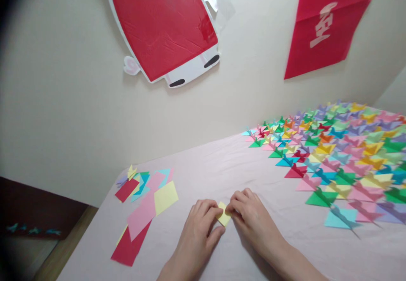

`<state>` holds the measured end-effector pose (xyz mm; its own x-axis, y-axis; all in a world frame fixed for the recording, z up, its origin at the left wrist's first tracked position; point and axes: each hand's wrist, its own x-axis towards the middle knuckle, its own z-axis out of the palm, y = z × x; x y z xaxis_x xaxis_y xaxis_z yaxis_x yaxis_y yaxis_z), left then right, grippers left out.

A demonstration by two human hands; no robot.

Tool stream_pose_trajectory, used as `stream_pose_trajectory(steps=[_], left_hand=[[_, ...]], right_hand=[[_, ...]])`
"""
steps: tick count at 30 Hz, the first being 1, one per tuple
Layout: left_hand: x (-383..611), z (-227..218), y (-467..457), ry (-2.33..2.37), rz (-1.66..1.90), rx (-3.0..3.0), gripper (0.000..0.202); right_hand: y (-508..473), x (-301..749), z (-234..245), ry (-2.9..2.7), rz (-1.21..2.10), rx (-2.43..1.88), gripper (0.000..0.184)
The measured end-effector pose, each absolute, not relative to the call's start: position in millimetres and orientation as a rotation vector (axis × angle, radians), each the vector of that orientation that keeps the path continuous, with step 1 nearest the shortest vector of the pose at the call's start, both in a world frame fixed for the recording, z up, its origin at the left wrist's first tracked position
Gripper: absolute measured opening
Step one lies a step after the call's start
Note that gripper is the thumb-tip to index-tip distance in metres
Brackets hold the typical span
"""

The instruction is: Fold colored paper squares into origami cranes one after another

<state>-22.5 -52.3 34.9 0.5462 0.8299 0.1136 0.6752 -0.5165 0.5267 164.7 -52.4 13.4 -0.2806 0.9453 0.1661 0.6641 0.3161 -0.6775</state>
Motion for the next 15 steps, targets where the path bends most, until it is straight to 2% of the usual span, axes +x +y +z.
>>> stream_pose_trajectory(steps=[15], left_hand=[[-10.8, 26.9, -57.2, 1.395, 0.664, 2.275, 0.019]], right_hand=[[-51.0, 170.3, 11.3, -1.996, 0.789, -1.458, 0.017]])
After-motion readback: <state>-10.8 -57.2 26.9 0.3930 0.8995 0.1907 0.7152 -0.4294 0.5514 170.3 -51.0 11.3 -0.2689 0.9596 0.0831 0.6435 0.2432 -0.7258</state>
